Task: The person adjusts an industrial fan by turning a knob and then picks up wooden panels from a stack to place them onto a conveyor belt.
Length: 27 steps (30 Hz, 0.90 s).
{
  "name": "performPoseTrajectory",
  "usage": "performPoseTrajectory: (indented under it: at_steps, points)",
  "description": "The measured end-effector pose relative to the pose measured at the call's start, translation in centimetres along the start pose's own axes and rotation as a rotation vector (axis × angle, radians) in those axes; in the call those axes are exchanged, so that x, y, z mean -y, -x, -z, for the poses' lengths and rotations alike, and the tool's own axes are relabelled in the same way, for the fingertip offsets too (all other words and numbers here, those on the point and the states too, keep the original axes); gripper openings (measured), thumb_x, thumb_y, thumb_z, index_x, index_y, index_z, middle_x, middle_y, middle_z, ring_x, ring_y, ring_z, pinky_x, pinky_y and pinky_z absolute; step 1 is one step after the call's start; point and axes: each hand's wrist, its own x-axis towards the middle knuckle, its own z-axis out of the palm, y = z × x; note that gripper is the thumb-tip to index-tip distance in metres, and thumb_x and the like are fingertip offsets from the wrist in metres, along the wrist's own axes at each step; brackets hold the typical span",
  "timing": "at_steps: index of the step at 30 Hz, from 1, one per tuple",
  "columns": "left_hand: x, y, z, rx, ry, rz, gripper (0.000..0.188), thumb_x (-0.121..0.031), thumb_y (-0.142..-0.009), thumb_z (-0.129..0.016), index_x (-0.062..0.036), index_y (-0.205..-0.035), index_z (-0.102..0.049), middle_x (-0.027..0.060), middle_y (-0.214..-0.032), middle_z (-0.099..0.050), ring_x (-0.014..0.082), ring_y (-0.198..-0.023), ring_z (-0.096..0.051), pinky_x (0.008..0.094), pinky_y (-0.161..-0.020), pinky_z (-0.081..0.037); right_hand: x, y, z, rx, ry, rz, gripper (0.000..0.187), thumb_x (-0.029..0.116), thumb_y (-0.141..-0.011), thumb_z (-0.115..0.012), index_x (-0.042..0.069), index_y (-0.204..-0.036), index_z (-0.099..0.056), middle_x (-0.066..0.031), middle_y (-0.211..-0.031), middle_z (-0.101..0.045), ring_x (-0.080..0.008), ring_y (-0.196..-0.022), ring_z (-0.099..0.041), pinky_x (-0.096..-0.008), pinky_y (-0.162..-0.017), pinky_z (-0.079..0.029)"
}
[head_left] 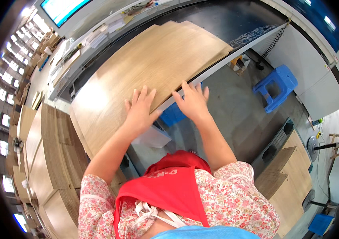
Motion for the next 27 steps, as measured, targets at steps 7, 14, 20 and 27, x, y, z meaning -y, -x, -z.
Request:
performPoseTrajectory:
  at_steps: [7, 14, 20, 27]
  points:
    - [4.0, -2.0, -1.0, -0.087, 0.148, -0.224, 0.053, -0.039, -0.087, -0.056, -0.0081, -0.129, -0.049, 0.0147, -0.141, -0.039, 0.0307, -0.133, -0.031, 0.0478, -0.110, -0.021, -4.0, -1.3, -1.2, -0.448, 0.025, 0.262, 0.044, 0.029, -0.083, -0.062, -0.002, -0.113, -0.053, -0.0253, -0.135, -0.040, -0.0430, -0.128, -0.033, -0.0587, -0.102, -0.023]
    - [16.0, -11.4, 0.2, -0.181, 0.132, 0.049, 0.044, -0.037, -0.092, -0.049, -0.0030, -0.120, -0.055, 0.0186, -0.129, -0.051, 0.0341, -0.123, -0.044, 0.0401, -0.105, -0.032, -3.5, -7.6, -1.4, -0.527, -0.026, 0.521, 0.032, 0.025, -0.082, -0.059, 0.001, -0.104, -0.057, -0.0196, -0.135, -0.043, -0.0371, -0.129, -0.036, -0.0572, -0.104, -0.020]
    - [27.5, -18.0, 1.2, -0.305, 0.010, 0.399, 0.051, -0.047, -0.090, -0.043, -0.0067, -0.118, -0.057, 0.0162, -0.122, -0.057, 0.0320, -0.118, -0.050, 0.0408, -0.098, -0.037, -4.1, -8.0, -2.0, -0.437, -0.033, 0.622, 0.030, 0.028, -0.080, -0.053, 0.005, -0.098, -0.059, -0.0141, -0.127, -0.053, -0.0341, -0.126, -0.042, -0.0501, -0.106, -0.018]
    - [27.9, -24.0, 1.2, -0.147, 0.019, 0.645, 0.048, -0.052, -0.087, -0.045, -0.0154, -0.112, -0.063, 0.0096, -0.113, -0.063, 0.0285, -0.109, -0.057, 0.0404, -0.091, -0.041, -4.3, -8.7, -2.2, -0.376, -0.005, 0.642, 0.031, 0.030, -0.083, -0.048, 0.005, -0.095, -0.060, -0.0138, -0.124, -0.056, -0.0333, -0.127, -0.041, -0.0481, -0.108, -0.016]
